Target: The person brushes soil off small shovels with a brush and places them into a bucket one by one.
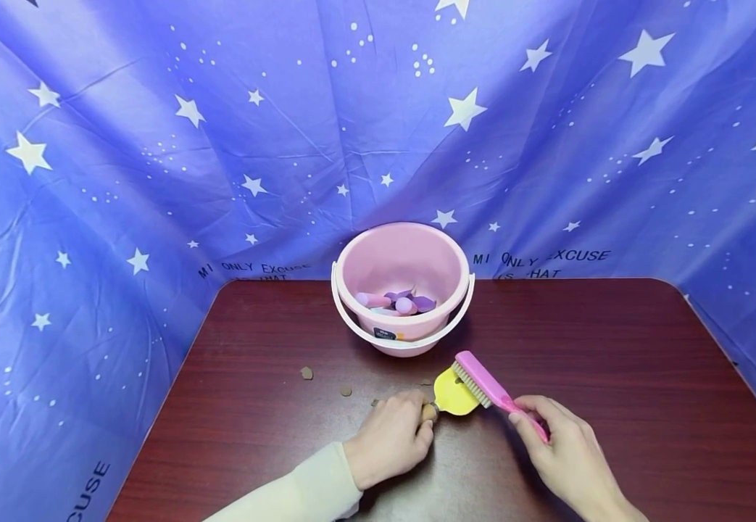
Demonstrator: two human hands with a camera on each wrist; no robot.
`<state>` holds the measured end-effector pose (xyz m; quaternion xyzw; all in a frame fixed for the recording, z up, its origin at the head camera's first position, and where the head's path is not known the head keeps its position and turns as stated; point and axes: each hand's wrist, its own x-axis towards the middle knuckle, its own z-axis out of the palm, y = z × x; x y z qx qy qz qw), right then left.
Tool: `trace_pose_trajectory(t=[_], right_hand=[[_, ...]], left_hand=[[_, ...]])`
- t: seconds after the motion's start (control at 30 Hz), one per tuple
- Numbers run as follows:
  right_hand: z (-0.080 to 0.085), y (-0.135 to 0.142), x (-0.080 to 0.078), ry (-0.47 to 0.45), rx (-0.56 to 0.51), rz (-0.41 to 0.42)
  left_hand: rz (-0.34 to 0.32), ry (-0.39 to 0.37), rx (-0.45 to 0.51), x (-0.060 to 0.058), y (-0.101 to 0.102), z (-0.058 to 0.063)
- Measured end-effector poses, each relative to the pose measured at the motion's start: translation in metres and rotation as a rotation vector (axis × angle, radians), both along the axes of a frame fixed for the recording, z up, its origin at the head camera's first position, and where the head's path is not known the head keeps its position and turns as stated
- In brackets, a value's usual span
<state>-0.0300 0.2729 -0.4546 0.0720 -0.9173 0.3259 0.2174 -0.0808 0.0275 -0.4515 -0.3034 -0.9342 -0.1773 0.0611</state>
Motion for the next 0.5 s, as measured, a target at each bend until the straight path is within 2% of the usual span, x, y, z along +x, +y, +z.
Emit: trace_pose_trajectory(t=[0.17,0.3,0.5], right_hand=[[0.000,-0.006,0.001,0.014,0.001,0.013],[0.000,-0.011,0.002,0.028,0.005,0.042],[0.000,-0.020,0.005,0.044,0.014,0.091]], left_hand=[[-0.002,-0.028,0.007,-0.002,-0.008,0.004],[-0.011,-0.020,-0.002,-0.004,-0.012,0.004],[0.004,-0.012,-0.012,0.000,-0.017,0.003]])
